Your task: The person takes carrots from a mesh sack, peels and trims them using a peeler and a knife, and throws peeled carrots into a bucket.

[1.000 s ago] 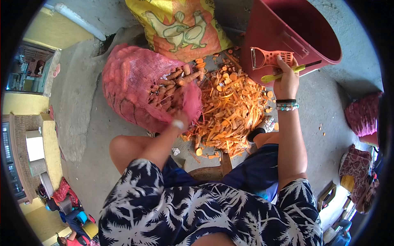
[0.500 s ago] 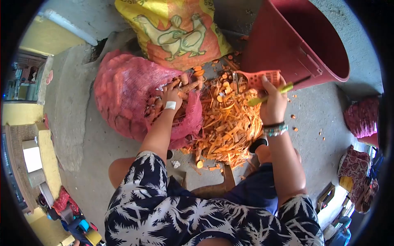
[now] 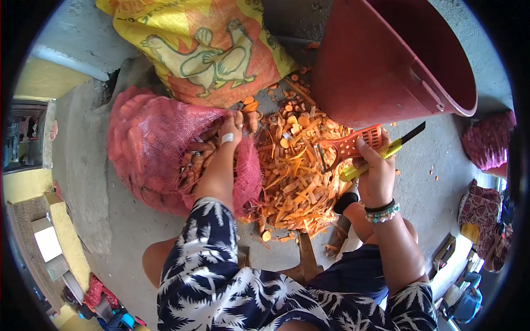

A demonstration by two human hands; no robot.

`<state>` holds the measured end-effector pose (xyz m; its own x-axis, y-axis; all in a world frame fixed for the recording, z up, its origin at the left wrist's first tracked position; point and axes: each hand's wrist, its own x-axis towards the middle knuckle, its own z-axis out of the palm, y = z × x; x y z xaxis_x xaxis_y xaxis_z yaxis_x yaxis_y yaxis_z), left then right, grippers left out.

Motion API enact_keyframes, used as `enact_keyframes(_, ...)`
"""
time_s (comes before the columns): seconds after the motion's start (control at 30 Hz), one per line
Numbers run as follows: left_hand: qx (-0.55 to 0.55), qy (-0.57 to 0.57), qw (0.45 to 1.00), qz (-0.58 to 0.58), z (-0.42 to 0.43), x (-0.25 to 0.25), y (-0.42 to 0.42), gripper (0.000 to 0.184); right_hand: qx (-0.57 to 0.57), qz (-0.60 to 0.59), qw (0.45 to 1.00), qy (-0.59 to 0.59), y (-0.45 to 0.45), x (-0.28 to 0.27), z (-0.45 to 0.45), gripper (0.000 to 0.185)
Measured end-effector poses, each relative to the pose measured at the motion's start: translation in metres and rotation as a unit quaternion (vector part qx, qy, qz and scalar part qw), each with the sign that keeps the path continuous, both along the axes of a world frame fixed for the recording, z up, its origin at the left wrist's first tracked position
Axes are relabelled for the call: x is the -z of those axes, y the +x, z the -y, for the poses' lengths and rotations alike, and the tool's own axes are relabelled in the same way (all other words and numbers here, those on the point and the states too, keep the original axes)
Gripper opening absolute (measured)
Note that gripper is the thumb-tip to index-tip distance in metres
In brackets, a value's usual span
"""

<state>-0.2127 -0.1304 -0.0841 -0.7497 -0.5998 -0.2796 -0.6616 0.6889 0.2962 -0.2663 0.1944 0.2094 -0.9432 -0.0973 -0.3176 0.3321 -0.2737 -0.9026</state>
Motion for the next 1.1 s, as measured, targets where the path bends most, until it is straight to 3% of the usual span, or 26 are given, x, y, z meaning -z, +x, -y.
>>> enact_keyframes(0.07,-0.119,0.202,0.949,-0.21,0.021,-0.029,0.009,0.027,-0.009,-0.01,1.0,-0.001,0.003,-0.002,-0.002,0.034)
enact_keyframes(0.1,-0.121,0.238,0.913,-0.309,0.048,-0.009,0.011,0.029,-0.018,-0.017,1.0,0.006,0.005,-0.003,-0.002,0.034)
enact_keyframes(0.17,-0.244,0.488,0.742,-0.39,0.03,-0.122,0.02,0.033,-0.016,-0.036,0.999,-0.005,0.013,-0.001,0.001,0.035)
enact_keyframes(0.23,-0.195,0.572,0.619,-0.502,0.033,-0.17,0.026,0.04,-0.045,-0.038,0.998,0.003,0.02,-0.004,0.005,0.036)
enact_keyframes(0.3,-0.138,0.587,0.599,-0.528,0.014,-0.234,0.049,0.044,-0.053,-0.049,0.997,0.007,0.029,-0.009,0.011,0.036)
enact_keyframes(0.37,-0.04,0.743,0.402,-0.534,-0.014,-0.288,0.076,0.046,-0.102,-0.07,0.992,0.021,0.037,-0.009,0.014,0.036)
enact_keyframes(0.4,-0.072,0.764,0.406,-0.495,-0.035,-0.309,0.093,0.046,-0.142,-0.092,0.985,-0.021,0.041,-0.01,0.016,0.037)
enact_keyframes(0.47,-0.121,0.775,0.42,-0.456,-0.068,-0.315,0.122,0.041,-0.258,-0.123,0.957,0.042,0.052,-0.018,0.012,0.04)
enact_keyframes(0.5,-0.17,0.77,0.421,-0.447,-0.083,-0.319,0.133,0.028,-0.316,-0.16,0.933,0.064,0.055,-0.01,0.007,0.041)
enact_keyframes(0.53,-0.153,0.737,0.52,-0.405,-0.092,-0.319,0.148,0.033,-0.363,-0.214,0.897,0.13,0.059,-0.007,0.003,0.04)
enact_keyframes(0.57,-0.134,0.695,0.61,-0.356,-0.1,-0.316,0.163,0.04,-0.389,-0.181,0.889,0.161,0.068,-0.003,-0.007,0.039)
enact_keyframes(0.6,-0.135,0.697,0.609,-0.355,-0.11,-0.319,0.176,0.04,-0.431,-0.208,0.853,0.207,0.076,-0.004,-0.014,0.039)
enact_keyframes(0.63,-0.079,0.627,0.709,-0.313,-0.119,-0.322,0.188,0.052,-0.471,-0.232,0.814,0.251,0.084,-0.003,-0.019,0.04)
enact_keyframes(0.67,-0.019,0.545,0.796,-0.263,-0.126,-0.325,0.198,0.064,-0.468,-0.228,0.816,0.253,0.091,-0.002,-0.023,0.04)
enact_keyframes(0.7,-0.017,0.548,0.795,-0.258,-0.137,-0.333,0.207,0.064,-0.493,-0.216,0.803,0.256,0.1,-0.002,-0.027,0.039)
enact_keyframes(0.77,0.023,0.492,0.841,-0.222,-0.153,-0.352,0.221,0.084,-0.515,-0.202,0.792,0.258,0.117,-0.008,-0.033,0.039)
enact_keyframes(0.83,0.106,0.4,0.876,-0.247,-0.156,-0.349,0.226,0.086,-0.525,-0.194,0.785,0.267,0.134,-0.034,-0.039,0.038)
enact_keyframes(0.97,0.146,0.348,0.885,-0.272,-0.173,-0.363,0.236,0.079,-0.524,-0.165,0.811,0.203,0.15,-0.049,-0.049,0.034)
enact_keyframes(1.1,0.161,0.359,0.886,-0.245,-0.18,-0.37,0.235,0.073,-0.536,-0.127,0.802,0.23,0.152,-0.057,-0.053,0.03)
